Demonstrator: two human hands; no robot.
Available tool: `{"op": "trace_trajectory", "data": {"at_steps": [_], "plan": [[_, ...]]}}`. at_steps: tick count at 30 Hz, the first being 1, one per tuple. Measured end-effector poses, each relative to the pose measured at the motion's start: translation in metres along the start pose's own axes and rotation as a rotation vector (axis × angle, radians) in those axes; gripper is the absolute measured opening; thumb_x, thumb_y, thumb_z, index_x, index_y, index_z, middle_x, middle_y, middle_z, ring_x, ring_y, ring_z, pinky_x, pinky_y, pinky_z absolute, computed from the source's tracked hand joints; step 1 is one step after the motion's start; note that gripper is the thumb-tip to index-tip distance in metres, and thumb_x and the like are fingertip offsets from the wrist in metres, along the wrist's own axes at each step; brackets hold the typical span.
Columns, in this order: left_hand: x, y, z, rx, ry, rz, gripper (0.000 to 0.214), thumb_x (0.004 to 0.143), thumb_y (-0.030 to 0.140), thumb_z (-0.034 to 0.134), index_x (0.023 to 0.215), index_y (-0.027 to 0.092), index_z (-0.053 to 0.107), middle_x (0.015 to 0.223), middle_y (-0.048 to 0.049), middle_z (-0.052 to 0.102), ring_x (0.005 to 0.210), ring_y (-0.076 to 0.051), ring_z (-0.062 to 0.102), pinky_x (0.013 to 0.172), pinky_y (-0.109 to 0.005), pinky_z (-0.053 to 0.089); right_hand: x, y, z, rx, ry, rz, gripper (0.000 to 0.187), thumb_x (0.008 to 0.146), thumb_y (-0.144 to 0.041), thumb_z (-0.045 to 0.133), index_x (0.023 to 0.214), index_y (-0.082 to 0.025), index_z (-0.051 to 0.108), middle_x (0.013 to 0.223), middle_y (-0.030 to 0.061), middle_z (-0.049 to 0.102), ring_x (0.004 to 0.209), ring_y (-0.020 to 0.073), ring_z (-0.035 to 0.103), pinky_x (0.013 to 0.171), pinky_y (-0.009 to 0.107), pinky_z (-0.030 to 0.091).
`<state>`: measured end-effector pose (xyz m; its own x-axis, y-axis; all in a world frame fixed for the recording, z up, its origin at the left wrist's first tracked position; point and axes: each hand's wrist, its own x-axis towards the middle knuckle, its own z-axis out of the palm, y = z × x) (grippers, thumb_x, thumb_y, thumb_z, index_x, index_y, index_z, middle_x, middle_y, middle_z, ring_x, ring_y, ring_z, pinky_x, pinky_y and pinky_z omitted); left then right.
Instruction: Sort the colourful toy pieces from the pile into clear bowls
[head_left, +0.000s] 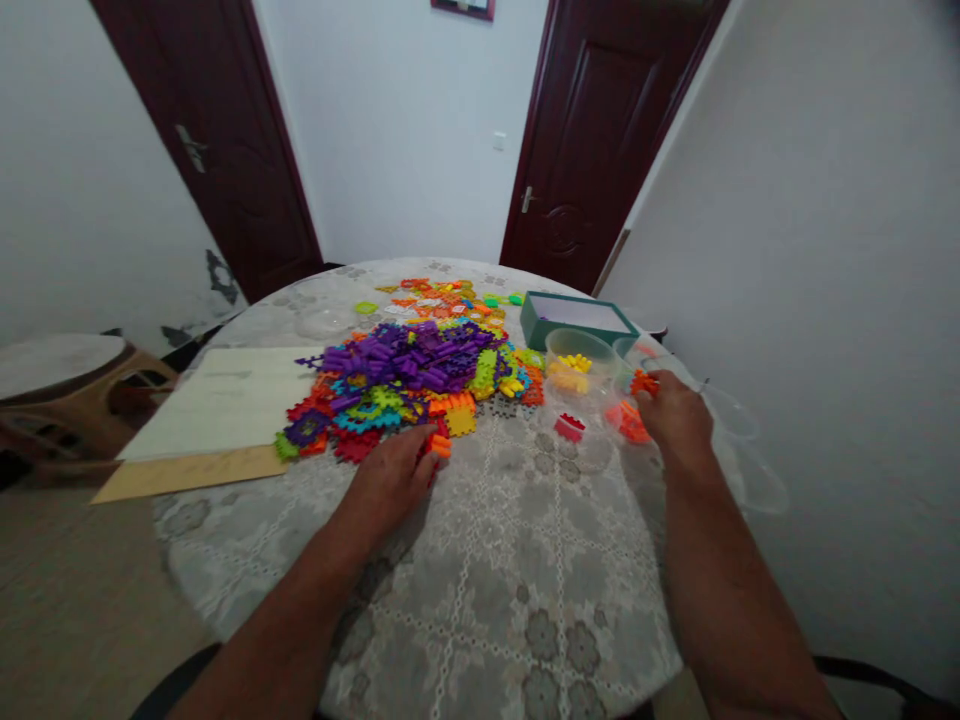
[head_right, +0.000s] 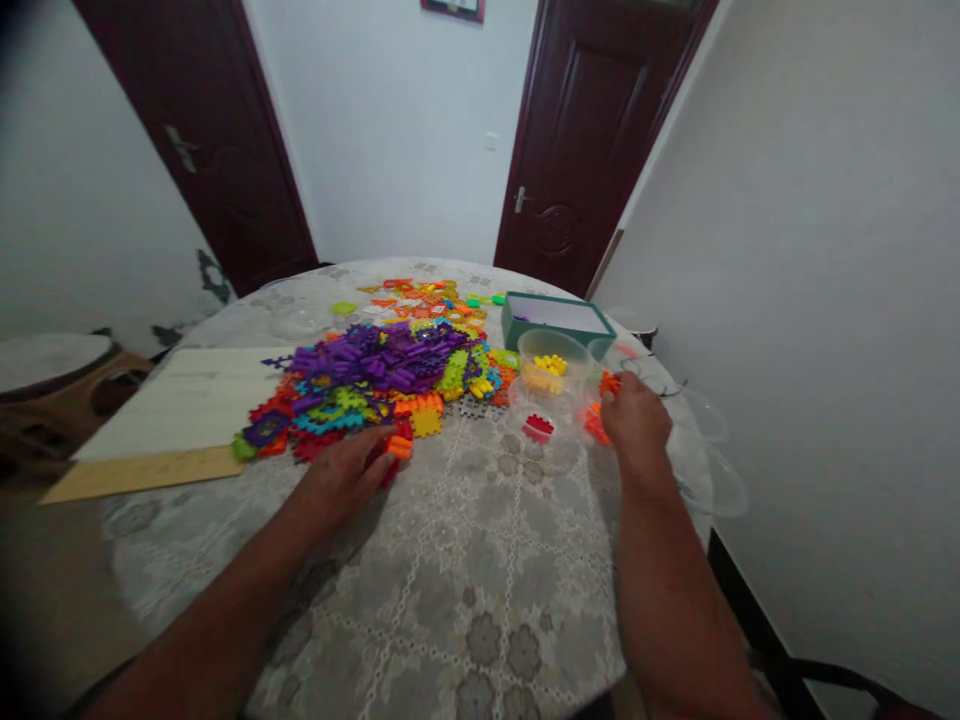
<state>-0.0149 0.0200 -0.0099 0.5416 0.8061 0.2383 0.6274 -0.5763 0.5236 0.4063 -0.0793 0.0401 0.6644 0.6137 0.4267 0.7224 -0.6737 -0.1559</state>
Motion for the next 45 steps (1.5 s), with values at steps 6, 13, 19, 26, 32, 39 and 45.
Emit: {"op": "trace_trajectory", "data": {"at_steps": [6, 13, 19, 26, 32, 39, 45], "plan": [[-0.001, 0.007, -0.007, -0.035, -0.032, -0.044, 0.038, 0.101, 0.027, 0.053, 0.137, 0.021, 0.065, 0.125, -0.0133, 0.077, 0.113, -0.027, 0.073, 0.102, -0.044, 0.055, 0.008, 0.008, 0.015, 0.063, 0.12, -0.116, 0.041, 0.092, -0.024, 0.054, 0.126, -0.015, 0.074, 0.11, 0.0191, 0.077, 0.098, 0.0315, 0.072, 0.087, 0.043, 0.054], [-0.003, 0.017, -0.017, -0.191, -0.043, -0.037, 0.039, 0.096, 0.021, 0.058, 0.135, 0.023, 0.061, 0.112, -0.0062, 0.078, 0.097, -0.021, 0.072, 0.092, -0.037, 0.055, -0.044, -0.075, -0.02, 0.68, 0.096, -0.452, 0.025, 0.098, -0.031, 0.057, 0.109, -0.019, 0.076, 0.103, 0.01, 0.078, 0.081, 0.0218, 0.069, 0.077, 0.035, 0.055], [-0.011, 0.026, -0.016, -0.253, -0.03, 0.2, 0.027, 0.098, 0.023, 0.06, 0.125, 0.022, 0.066, 0.111, -0.0064, 0.075, 0.097, -0.02, 0.069, 0.091, -0.036, 0.055, -0.124, -0.141, -0.034, 0.892, -0.453, -0.959, 0.034, 0.104, -0.03, 0.058, 0.137, -0.027, 0.064, 0.117, 0.0082, 0.074, 0.086, 0.0192, 0.068, 0.081, 0.035, 0.055], [-0.01, 0.014, -0.02, -0.108, 0.003, 0.202, 0.02, 0.101, 0.024, 0.058, 0.119, 0.022, 0.065, 0.113, -0.0068, 0.075, 0.102, -0.022, 0.068, 0.093, -0.037, 0.054, -0.134, -0.146, -0.021, 0.914, -0.489, -0.896, 0.032, 0.103, -0.025, 0.057, 0.135, -0.026, 0.063, 0.108, 0.0068, 0.069, 0.079, 0.0168, 0.062, 0.074, 0.031, 0.052], [-0.01, 0.002, -0.035, 0.196, -0.04, 0.151, 0.027, 0.096, 0.032, 0.068, 0.122, 0.024, 0.069, 0.123, -0.0109, 0.072, 0.115, -0.029, 0.065, 0.099, -0.042, 0.052, -0.122, -0.142, -0.021, 0.862, -0.358, -0.853, 0.025, 0.101, -0.025, 0.058, 0.125, -0.023, 0.066, 0.103, 0.0065, 0.067, 0.074, 0.0159, 0.058, 0.073, 0.031, 0.05], [-0.01, -0.005, -0.031, 0.364, -0.182, 0.142, 0.03, 0.091, 0.031, 0.071, 0.12, 0.026, 0.076, 0.114, -0.0106, 0.074, 0.109, -0.035, 0.063, 0.096, -0.047, 0.051, -0.065, -0.106, -0.026, 0.697, 0.103, -0.606, 0.022, 0.099, -0.026, 0.057, 0.118, -0.019, 0.067, 0.099, 0.0073, 0.067, 0.077, 0.0189, 0.06, 0.078, 0.034, 0.052], [-0.01, 0.007, -0.03, 0.344, -0.209, 0.136, 0.02, 0.093, 0.028, 0.067, 0.111, 0.023, 0.075, 0.109, -0.0123, 0.073, 0.106, -0.032, 0.063, 0.093, -0.043, 0.05, -0.009, -0.022, -0.003, 0.217, 0.362, -0.29, 0.029, 0.092, -0.023, 0.051, 0.112, -0.015, 0.07, 0.105, 0.0161, 0.068, 0.1, 0.0304, 0.061, 0.094, 0.045, 0.05]]}}
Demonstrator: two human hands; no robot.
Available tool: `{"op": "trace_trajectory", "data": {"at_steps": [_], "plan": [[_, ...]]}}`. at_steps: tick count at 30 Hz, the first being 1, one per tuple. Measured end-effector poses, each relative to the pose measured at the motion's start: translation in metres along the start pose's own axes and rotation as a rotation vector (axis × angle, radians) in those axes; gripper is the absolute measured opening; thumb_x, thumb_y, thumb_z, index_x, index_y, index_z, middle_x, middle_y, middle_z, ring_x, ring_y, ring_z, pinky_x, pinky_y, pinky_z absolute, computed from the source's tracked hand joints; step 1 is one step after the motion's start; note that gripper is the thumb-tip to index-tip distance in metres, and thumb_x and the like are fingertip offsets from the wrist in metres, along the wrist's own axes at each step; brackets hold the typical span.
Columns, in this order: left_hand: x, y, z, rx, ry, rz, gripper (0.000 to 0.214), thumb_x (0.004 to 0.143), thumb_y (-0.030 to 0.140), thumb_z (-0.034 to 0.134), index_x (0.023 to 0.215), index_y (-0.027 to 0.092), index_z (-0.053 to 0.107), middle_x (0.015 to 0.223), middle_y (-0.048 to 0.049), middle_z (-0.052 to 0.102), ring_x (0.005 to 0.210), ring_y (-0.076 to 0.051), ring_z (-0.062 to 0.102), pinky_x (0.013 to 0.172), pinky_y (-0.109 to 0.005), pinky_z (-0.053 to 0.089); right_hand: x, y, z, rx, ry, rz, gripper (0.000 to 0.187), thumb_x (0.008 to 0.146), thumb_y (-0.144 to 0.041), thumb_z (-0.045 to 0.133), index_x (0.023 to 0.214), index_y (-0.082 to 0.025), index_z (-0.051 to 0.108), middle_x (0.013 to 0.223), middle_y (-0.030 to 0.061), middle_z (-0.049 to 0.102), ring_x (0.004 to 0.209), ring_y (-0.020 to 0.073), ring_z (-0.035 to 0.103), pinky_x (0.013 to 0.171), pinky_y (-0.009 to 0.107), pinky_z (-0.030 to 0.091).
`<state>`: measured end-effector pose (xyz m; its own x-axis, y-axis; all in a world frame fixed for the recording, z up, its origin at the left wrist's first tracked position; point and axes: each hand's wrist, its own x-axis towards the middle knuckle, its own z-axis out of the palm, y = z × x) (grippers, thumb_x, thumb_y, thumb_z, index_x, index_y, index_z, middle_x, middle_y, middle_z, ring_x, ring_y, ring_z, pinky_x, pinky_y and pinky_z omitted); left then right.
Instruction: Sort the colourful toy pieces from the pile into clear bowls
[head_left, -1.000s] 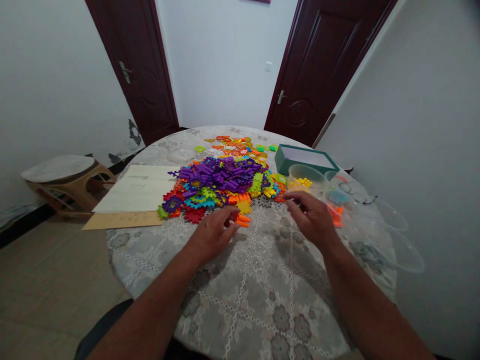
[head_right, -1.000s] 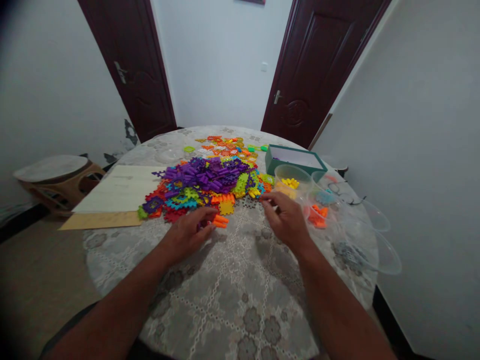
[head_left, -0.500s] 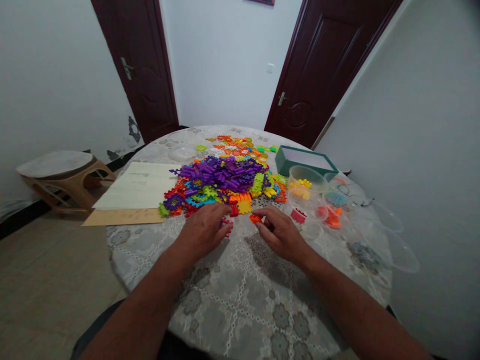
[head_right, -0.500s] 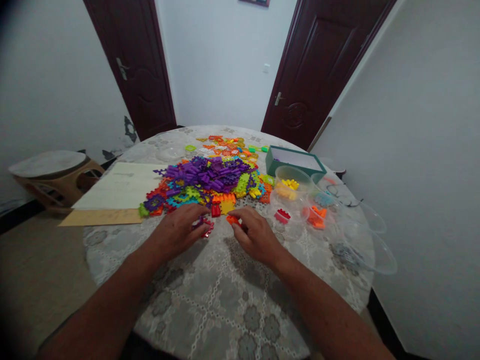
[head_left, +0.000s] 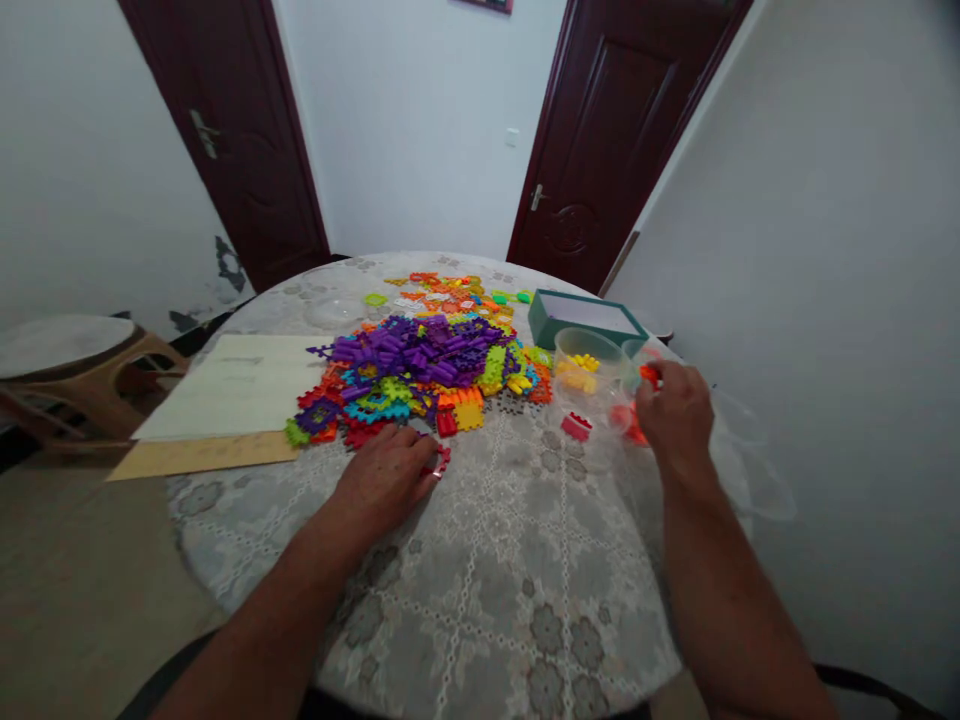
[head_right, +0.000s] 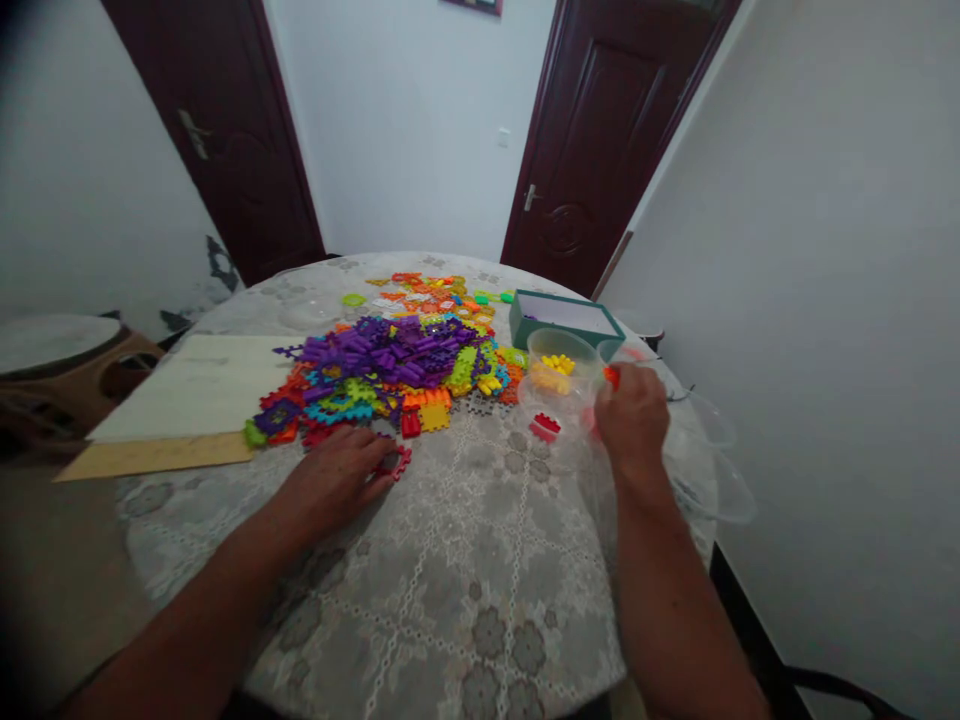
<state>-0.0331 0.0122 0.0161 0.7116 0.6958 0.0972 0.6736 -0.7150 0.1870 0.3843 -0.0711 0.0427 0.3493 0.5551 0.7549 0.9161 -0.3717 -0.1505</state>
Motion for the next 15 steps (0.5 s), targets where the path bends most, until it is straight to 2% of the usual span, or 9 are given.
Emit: {"op": "trace_trajectory", "data": {"at_steps": [2, 4, 7, 9, 12, 15], "plan": [[0.001, 0.002, 0.001, -0.014, 0.004, -0.005, 0.022, 0.094, 0.03, 0.066, 0.114, 0.022, 0.073, 0.109, -0.0129, 0.072, 0.106, -0.032, 0.063, 0.093, -0.043, 0.05, -0.002, 0.025, 0.009, -0.113, -0.039, 0.026, 0.034, 0.09, -0.023, 0.051, 0.115, -0.013, 0.072, 0.105, 0.0187, 0.067, 0.102, 0.0339, 0.061, 0.093, 0.048, 0.049], [0.001, 0.001, 0.004, -0.035, 0.019, -0.019, 0.027, 0.094, 0.032, 0.067, 0.119, 0.022, 0.071, 0.11, -0.0128, 0.072, 0.106, -0.032, 0.063, 0.093, -0.043, 0.051, -0.005, 0.039, 0.015, -0.164, -0.059, 0.053, 0.039, 0.089, -0.022, 0.051, 0.121, -0.012, 0.071, 0.109, 0.0219, 0.066, 0.105, 0.0372, 0.06, 0.092, 0.051, 0.048], [0.001, -0.001, 0.009, -0.083, 0.048, -0.038, 0.038, 0.092, 0.033, 0.069, 0.128, 0.022, 0.065, 0.115, -0.0128, 0.072, 0.106, -0.031, 0.063, 0.092, -0.042, 0.051, -0.003, 0.034, 0.015, -0.118, -0.025, 0.034, 0.042, 0.089, -0.021, 0.05, 0.125, -0.013, 0.069, 0.117, 0.0241, 0.067, 0.113, 0.0399, 0.059, 0.097, 0.056, 0.045], [0.001, -0.001, 0.012, -0.134, 0.059, -0.039, 0.047, 0.091, 0.032, 0.071, 0.135, 0.022, 0.061, 0.119, -0.0132, 0.072, 0.108, -0.03, 0.064, 0.094, -0.042, 0.051, -0.001, 0.014, 0.011, -0.018, 0.016, -0.024, 0.038, 0.091, -0.019, 0.049, 0.123, -0.014, 0.069, 0.12, 0.0225, 0.069, 0.118, 0.0389, 0.059, 0.104, 0.057, 0.043], [0.001, 0.002, 0.013, -0.213, 0.068, -0.029, 0.059, 0.089, 0.033, 0.074, 0.144, 0.022, 0.055, 0.125, -0.0135, 0.072, 0.113, -0.031, 0.064, 0.097, -0.043, 0.051, -0.005, -0.033, 0.002, 0.219, 0.033, -0.134, 0.03, 0.095, -0.019, 0.05, 0.116, -0.018, 0.069, 0.116, 0.0179, 0.072, 0.118, 0.0342, 0.063, 0.106, 0.053, 0.046], [0.001, 0.006, 0.013, -0.263, 0.083, -0.024, 0.069, 0.087, 0.035, 0.079, 0.149, 0.022, 0.05, 0.131, -0.0138, 0.07, 0.119, -0.032, 0.064, 0.101, -0.044, 0.051, -0.024, -0.086, -0.006, 0.52, -0.14, -0.294, 0.021, 0.098, -0.023, 0.052, 0.11, -0.021, 0.07, 0.109, 0.0128, 0.074, 0.105, 0.0279, 0.068, 0.096, 0.044, 0.053]]}}
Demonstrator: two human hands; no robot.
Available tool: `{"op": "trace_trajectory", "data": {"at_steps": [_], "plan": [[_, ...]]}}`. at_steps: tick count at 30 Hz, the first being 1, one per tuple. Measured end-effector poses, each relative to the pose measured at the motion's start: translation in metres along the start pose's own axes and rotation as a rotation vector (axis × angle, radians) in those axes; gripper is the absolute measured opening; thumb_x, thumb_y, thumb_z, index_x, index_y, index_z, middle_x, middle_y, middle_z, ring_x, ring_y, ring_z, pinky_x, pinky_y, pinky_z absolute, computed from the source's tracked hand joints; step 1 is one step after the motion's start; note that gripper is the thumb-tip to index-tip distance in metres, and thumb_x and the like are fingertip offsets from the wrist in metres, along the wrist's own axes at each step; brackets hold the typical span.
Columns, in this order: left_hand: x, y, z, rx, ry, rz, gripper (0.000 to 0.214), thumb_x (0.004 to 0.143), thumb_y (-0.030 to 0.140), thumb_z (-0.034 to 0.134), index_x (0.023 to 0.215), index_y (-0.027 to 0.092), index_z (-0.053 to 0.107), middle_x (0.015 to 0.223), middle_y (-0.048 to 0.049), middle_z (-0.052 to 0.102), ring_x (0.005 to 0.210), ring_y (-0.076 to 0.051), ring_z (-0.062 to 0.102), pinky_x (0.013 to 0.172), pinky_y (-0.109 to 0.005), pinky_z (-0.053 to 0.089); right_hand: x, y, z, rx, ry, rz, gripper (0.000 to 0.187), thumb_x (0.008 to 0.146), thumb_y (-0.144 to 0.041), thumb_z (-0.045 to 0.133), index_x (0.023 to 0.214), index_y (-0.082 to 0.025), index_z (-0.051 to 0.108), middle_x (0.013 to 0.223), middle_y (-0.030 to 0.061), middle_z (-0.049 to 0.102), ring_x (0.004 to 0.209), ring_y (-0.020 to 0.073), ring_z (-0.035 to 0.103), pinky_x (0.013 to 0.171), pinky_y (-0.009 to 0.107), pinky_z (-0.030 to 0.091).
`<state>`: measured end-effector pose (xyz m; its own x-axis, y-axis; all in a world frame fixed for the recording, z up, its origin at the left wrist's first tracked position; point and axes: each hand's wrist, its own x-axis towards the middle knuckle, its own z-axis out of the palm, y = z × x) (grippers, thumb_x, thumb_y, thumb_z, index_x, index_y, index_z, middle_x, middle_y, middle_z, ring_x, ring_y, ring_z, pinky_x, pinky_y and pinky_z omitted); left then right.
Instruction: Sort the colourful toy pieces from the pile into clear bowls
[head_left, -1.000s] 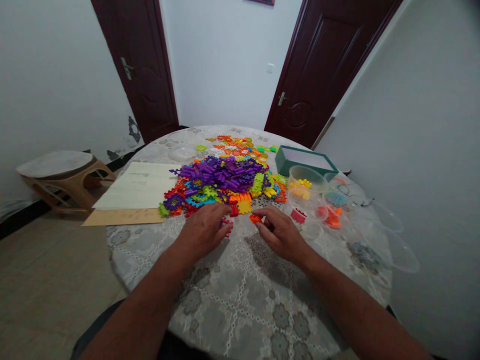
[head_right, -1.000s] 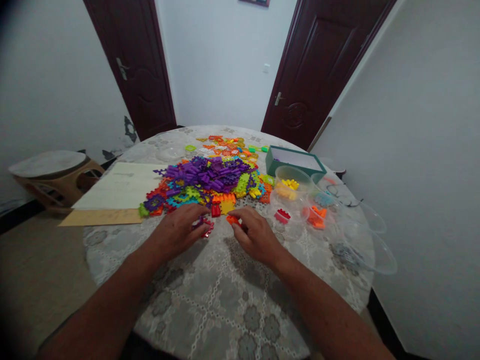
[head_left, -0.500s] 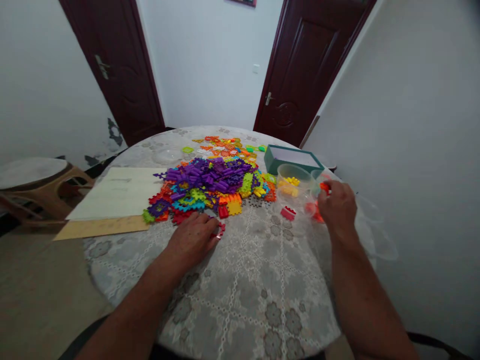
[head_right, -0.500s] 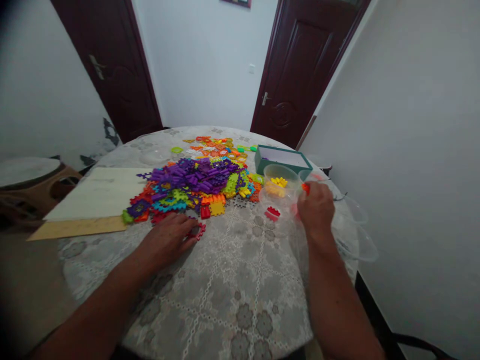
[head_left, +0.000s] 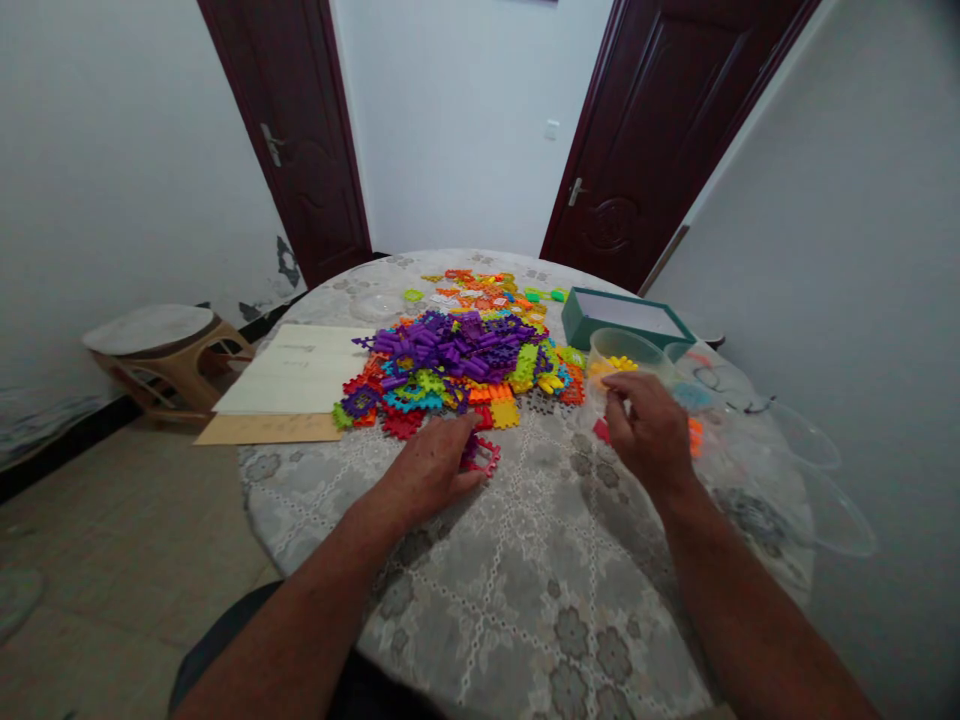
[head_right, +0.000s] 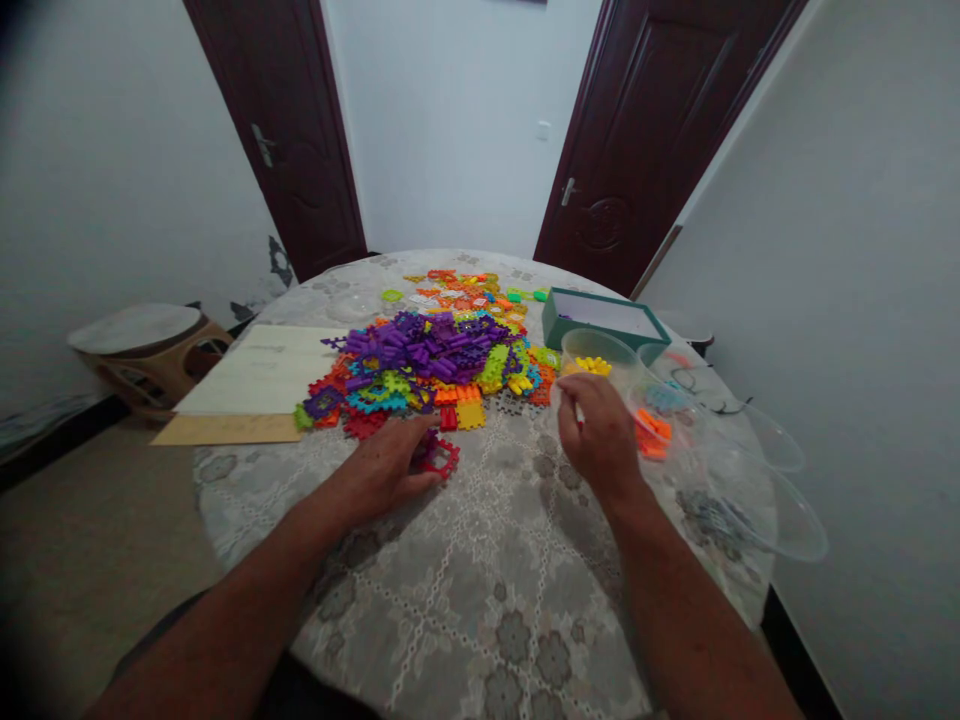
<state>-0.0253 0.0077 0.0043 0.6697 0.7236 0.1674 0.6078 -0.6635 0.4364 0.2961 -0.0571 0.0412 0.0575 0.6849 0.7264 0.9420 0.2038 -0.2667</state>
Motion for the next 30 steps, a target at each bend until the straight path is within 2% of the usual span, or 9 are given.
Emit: {"op": "trace_trajectory", "data": {"at_steps": [3, 6, 9, 12, 15, 18, 21, 24, 30], "plan": [[-0.001, 0.002, 0.004, -0.048, 0.039, 0.029, 0.07, 0.087, 0.036, 0.08, 0.148, 0.021, 0.05, 0.135, -0.0147, 0.068, 0.12, -0.032, 0.064, 0.103, -0.048, 0.051, -0.016, -0.044, 0.024, 0.248, -0.308, 0.004, 0.02, 0.101, -0.026, 0.055, 0.113, -0.021, 0.07, 0.105, 0.0097, 0.076, 0.088, 0.0222, 0.07, 0.083, 0.037, 0.055], [-0.003, 0.001, 0.01, -0.107, 0.077, 0.105, 0.066, 0.088, 0.033, 0.079, 0.146, 0.023, 0.051, 0.139, -0.0143, 0.066, 0.125, -0.032, 0.062, 0.107, -0.05, 0.05, -0.035, -0.07, 0.047, 0.443, -0.584, 0.132, 0.022, 0.102, -0.03, 0.058, 0.119, -0.022, 0.071, 0.1, 0.0069, 0.077, 0.086, 0.0207, 0.071, 0.079, 0.034, 0.053], [-0.004, 0.001, 0.013, -0.141, 0.076, 0.126, 0.061, 0.088, 0.029, 0.078, 0.143, 0.023, 0.053, 0.137, -0.0134, 0.065, 0.126, -0.03, 0.061, 0.109, -0.049, 0.05, -0.046, -0.081, 0.063, 0.665, -0.691, 0.299, 0.024, 0.1, -0.03, 0.062, 0.121, -0.022, 0.071, 0.093, 0.0032, 0.076, 0.082, 0.0186, 0.069, 0.075, 0.031, 0.052], [-0.003, 0.003, 0.008, -0.213, 0.071, 0.106, 0.051, 0.09, 0.025, 0.073, 0.138, 0.023, 0.057, 0.132, -0.0116, 0.068, 0.122, -0.028, 0.064, 0.106, -0.046, 0.052, -0.047, -0.081, 0.066, 0.769, -0.655, 0.396, 0.026, 0.098, -0.03, 0.063, 0.12, -0.021, 0.071, 0.093, 0.0027, 0.076, 0.081, 0.0179, 0.068, 0.073, 0.029, 0.052], [0.0, 0.004, 0.001, -0.33, 0.098, 0.038, 0.036, 0.095, 0.017, 0.06, 0.13, 0.022, 0.063, 0.127, -0.0092, 0.071, 0.118, -0.025, 0.066, 0.105, -0.041, 0.052, -0.039, -0.076, 0.056, 0.699, -0.584, 0.359, 0.024, 0.099, -0.032, 0.062, 0.118, -0.022, 0.073, 0.095, 0.0037, 0.077, 0.083, 0.0192, 0.07, 0.075, 0.031, 0.053], [0.003, 0.001, -0.002, -0.432, 0.14, -0.109, 0.032, 0.094, 0.016, 0.055, 0.122, 0.021, 0.068, 0.12, -0.0082, 0.074, 0.11, -0.023, 0.069, 0.1, -0.039, 0.053, -0.029, -0.065, 0.04, 0.467, -0.372, 0.213, 0.025, 0.101, -0.033, 0.061, 0.121, -0.022, 0.072, 0.103, 0.0065, 0.077, 0.086, 0.0203, 0.07, 0.079, 0.033, 0.055], [0.005, -0.003, 0.0, -0.576, 0.11, -0.258, 0.033, 0.092, 0.019, 0.058, 0.122, 0.02, 0.069, 0.106, -0.006, 0.076, 0.086, -0.019, 0.071, 0.086, -0.035, 0.057, -0.018, -0.044, 0.024, 0.18, -0.112, 0.025, 0.025, 0.104, -0.032, 0.059, 0.122, -0.02, 0.07, 0.104, 0.0094, 0.075, 0.087, 0.0218, 0.069, 0.082, 0.035, 0.055], [0.006, -0.006, 0.004, -0.707, 0.077, -0.326, 0.033, 0.091, 0.023, 0.06, 0.123, 0.019, 0.069, 0.096, -0.0037, 0.075, 0.071, -0.016, 0.07, 0.073, -0.03, 0.057, -0.009, -0.015, 0.012, -0.072, 0.039, -0.076, 0.026, 0.105, -0.031, 0.057, 0.123, -0.017, 0.069, 0.106, 0.0127, 0.075, 0.096, 0.0259, 0.068, 0.089, 0.039, 0.053], [0.007, -0.006, 0.009, -0.805, 0.051, -0.381, 0.035, 0.092, 0.028, 0.061, 0.126, 0.018, 0.068, 0.11, -0.0091, 0.074, 0.077, -0.016, 0.072, 0.068, -0.029, 0.06, -0.005, 0.037, 0.006, -0.412, -0.011, -0.017, 0.025, 0.102, -0.029, 0.054, 0.112, -0.015, 0.072, 0.1, 0.0147, 0.074, 0.093, 0.0295, 0.065, 0.088, 0.042, 0.05]]}}
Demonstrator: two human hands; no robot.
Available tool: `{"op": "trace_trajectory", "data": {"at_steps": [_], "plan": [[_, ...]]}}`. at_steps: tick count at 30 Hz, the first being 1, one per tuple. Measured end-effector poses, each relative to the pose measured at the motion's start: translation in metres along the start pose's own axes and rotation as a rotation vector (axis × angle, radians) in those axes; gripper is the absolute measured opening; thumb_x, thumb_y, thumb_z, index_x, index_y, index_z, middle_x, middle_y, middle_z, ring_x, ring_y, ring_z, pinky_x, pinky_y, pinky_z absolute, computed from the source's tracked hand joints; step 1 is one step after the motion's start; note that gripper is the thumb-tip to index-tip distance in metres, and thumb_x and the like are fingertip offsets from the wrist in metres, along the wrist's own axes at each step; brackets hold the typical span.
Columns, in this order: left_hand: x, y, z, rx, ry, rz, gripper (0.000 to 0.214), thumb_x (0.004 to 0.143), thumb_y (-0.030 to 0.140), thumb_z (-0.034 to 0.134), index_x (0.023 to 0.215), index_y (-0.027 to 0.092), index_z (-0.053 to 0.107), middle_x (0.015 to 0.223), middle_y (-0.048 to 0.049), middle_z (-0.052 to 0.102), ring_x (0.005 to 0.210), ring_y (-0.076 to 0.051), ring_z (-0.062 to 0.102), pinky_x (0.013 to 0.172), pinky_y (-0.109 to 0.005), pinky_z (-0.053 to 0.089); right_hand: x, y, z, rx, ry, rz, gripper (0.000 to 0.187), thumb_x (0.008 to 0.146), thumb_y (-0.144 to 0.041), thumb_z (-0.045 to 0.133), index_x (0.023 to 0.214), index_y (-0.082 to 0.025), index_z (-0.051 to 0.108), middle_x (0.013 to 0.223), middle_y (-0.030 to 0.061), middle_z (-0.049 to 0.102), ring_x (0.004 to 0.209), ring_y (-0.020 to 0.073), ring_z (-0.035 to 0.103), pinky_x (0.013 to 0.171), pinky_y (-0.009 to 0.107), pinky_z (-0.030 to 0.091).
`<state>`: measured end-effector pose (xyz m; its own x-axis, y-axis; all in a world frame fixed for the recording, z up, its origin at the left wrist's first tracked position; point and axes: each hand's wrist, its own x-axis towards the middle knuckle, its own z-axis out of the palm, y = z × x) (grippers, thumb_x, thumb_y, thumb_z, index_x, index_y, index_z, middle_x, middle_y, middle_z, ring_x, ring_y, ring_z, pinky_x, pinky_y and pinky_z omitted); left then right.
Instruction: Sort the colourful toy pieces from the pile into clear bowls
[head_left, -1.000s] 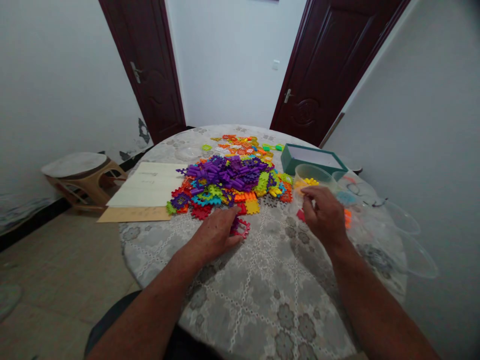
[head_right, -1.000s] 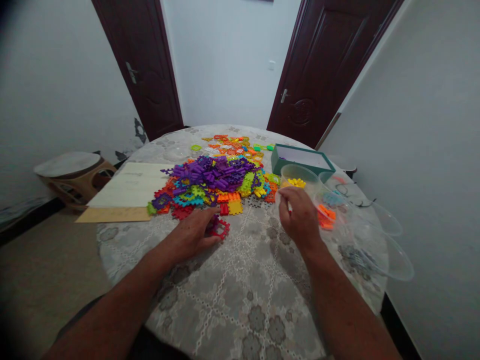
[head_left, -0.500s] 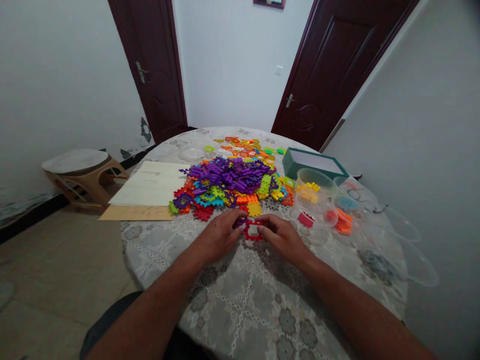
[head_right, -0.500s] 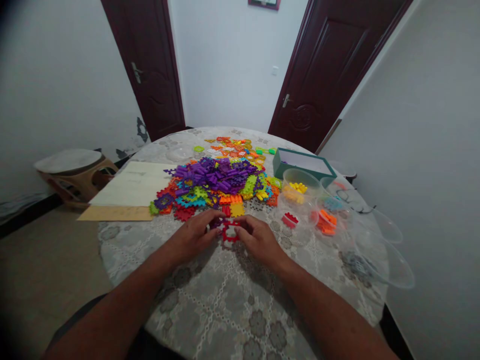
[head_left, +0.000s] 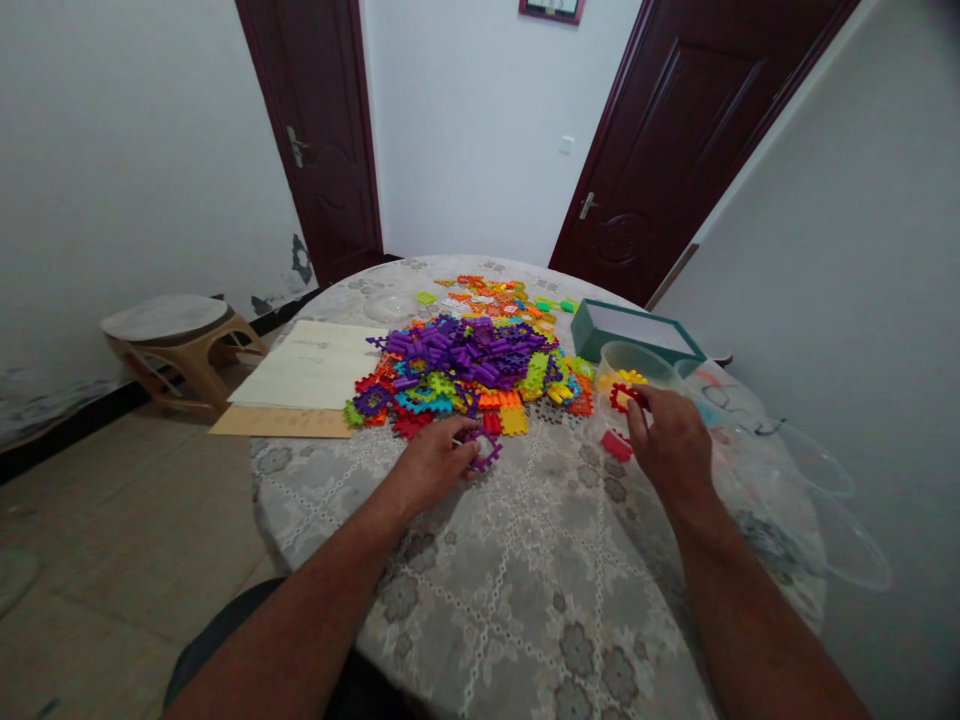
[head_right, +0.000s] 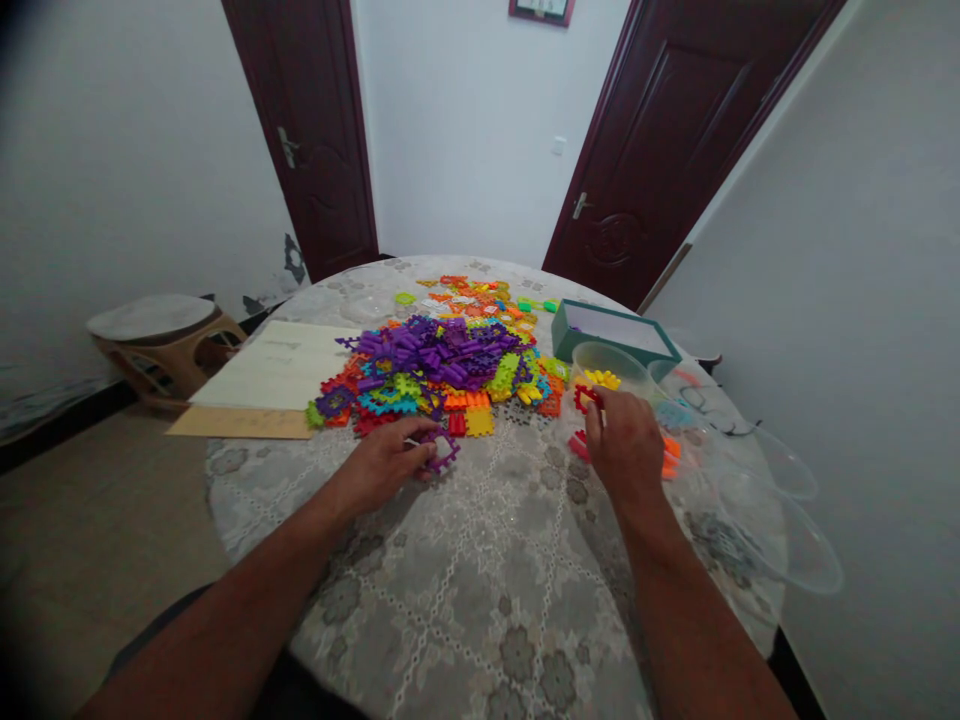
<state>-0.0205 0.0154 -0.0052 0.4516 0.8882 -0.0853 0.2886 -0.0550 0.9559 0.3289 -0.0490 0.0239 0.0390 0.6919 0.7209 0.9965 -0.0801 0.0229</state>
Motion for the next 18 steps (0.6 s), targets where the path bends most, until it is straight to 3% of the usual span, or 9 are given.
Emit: {"op": "trace_trajectory", "data": {"at_steps": [5, 10, 15, 18], "plan": [[-0.001, 0.001, 0.0, -0.01, 0.003, 0.008, 0.035, 0.094, 0.03, 0.059, 0.125, 0.017, 0.067, 0.107, -0.0082, 0.072, 0.077, -0.017, 0.072, 0.068, -0.031, 0.064, -0.005, 0.011, 0.009, -0.002, -0.079, 0.022, 0.024, 0.099, -0.027, 0.054, 0.108, -0.015, 0.074, 0.099, 0.0153, 0.077, 0.089, 0.0285, 0.068, 0.086, 0.041, 0.052], [-0.002, 0.005, -0.002, 0.007, -0.025, 0.02, 0.031, 0.094, 0.033, 0.059, 0.121, 0.021, 0.067, 0.098, -0.0049, 0.07, 0.084, -0.019, 0.072, 0.065, -0.029, 0.063, -0.001, 0.004, 0.006, 0.077, -0.005, 0.005, 0.025, 0.1, -0.026, 0.053, 0.108, -0.015, 0.074, 0.1, 0.0146, 0.077, 0.093, 0.0292, 0.068, 0.089, 0.043, 0.053], [-0.009, 0.016, -0.002, 0.045, -0.116, 0.047, 0.023, 0.095, 0.035, 0.058, 0.114, 0.023, 0.064, 0.093, -0.0033, 0.073, 0.081, -0.019, 0.072, 0.059, -0.026, 0.058, -0.001, -0.035, -0.009, 0.35, 0.022, -0.039, 0.02, 0.102, -0.026, 0.054, 0.108, -0.019, 0.072, 0.101, 0.0115, 0.076, 0.095, 0.0262, 0.069, 0.087, 0.04, 0.055], [-0.014, 0.025, 0.0, 0.039, -0.198, 0.088, 0.02, 0.098, 0.036, 0.056, 0.112, 0.023, 0.061, 0.095, -0.0031, 0.076, 0.082, -0.018, 0.074, 0.06, -0.025, 0.056, -0.01, -0.076, -0.018, 0.63, -0.19, -0.089, 0.019, 0.103, -0.027, 0.057, 0.115, -0.021, 0.071, 0.101, 0.0084, 0.076, 0.089, 0.0218, 0.07, 0.082, 0.035, 0.055]]}}
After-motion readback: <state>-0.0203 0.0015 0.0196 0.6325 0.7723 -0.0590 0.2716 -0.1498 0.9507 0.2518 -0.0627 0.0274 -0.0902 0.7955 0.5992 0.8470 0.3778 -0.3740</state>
